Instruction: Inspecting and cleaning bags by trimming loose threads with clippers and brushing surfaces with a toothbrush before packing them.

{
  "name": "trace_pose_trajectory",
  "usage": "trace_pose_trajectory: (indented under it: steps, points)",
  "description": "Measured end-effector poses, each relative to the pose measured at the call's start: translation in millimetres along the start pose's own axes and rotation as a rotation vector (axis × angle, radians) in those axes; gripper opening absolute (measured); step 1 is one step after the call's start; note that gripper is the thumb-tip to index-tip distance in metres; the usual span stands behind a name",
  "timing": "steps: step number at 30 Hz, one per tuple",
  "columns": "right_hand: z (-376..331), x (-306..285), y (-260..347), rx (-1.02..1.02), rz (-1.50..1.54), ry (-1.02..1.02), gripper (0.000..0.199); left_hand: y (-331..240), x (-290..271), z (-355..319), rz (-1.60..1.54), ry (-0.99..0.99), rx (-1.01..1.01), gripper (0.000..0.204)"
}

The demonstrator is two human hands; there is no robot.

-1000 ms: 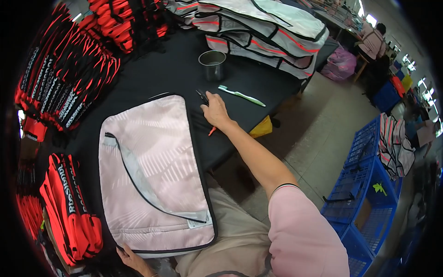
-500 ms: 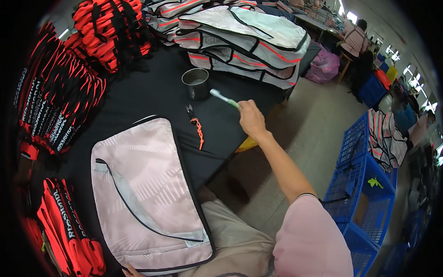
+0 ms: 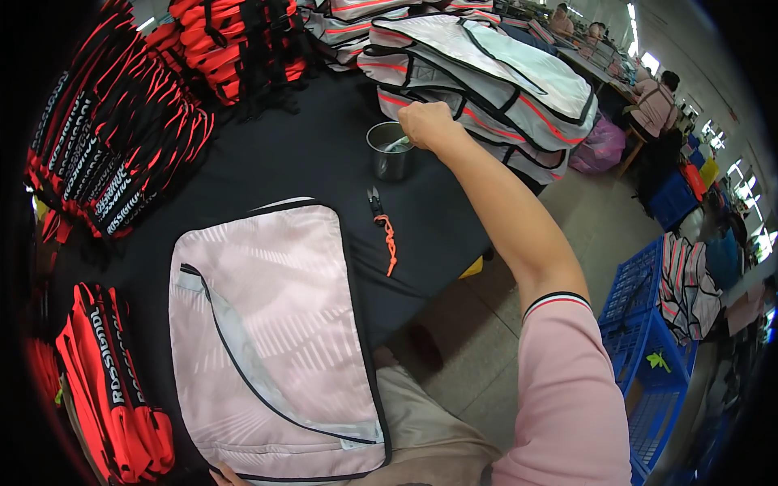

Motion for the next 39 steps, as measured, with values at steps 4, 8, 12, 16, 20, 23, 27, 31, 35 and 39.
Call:
trace_pose_trajectory:
  steps: [4, 8, 12, 16, 20, 23, 27, 31, 35, 39]
  points:
    - [24, 22, 18, -0.049, -0.066, 0.046, 0.021, 3, 1, 3, 0.019, 0.022, -0.031, 0.046]
    - [22, 24, 14, -0.016, -0.063, 0.112, 0.021, 16, 1, 5, 0.037, 0.026, -0.022, 0.051]
    - [0, -1, -8, -0.004, 0.053, 0.046, 0.022, 1, 1, 3, 0.017, 0.023, -0.063, 0.053]
    - [-22, -6, -9, 0.045, 0.072, -0.008, 0.021, 7, -1, 3, 0.061, 0.011, -0.086, 0.058]
    - [-34, -11, -8, 0.056, 0.074, -0.105, 0.021, 77, -5, 13, -0.245, -0.036, -0.016, 0.049]
    - [-47, 13, -26, 0.05, 0.008, -0.085, 0.016, 18, -10, 12, -0.181, -0.087, 0.137, 0.051]
    - [-62, 9, -38, 0.121, 0.259, -0.28, 0.02, -41, -32, 27, -0.069, -0.204, 0.385, 0.05]
    - [-82, 39, -40, 0.075, 0.202, -0.15, 0.018, -125, -5, 58, -0.039, -0.042, 0.753, 0.029]
    - [-112, 27, -30, 0.175, 0.484, -0.386, 0.02, -197, 81, 92, 0.033, 0.179, 1.173, 0.032]
    - [-134, 13, 50, 0.066, 0.886, -0.4, 0.023, -220, 174, 138, 0.423, 0.088, 1.421, 0.05]
Point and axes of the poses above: each hand's wrist, its own z-axis towards the middle knuckle, its own x-axis out of the palm, y = z × x, the point moved 5 cm from there along z, towards the middle knuckle
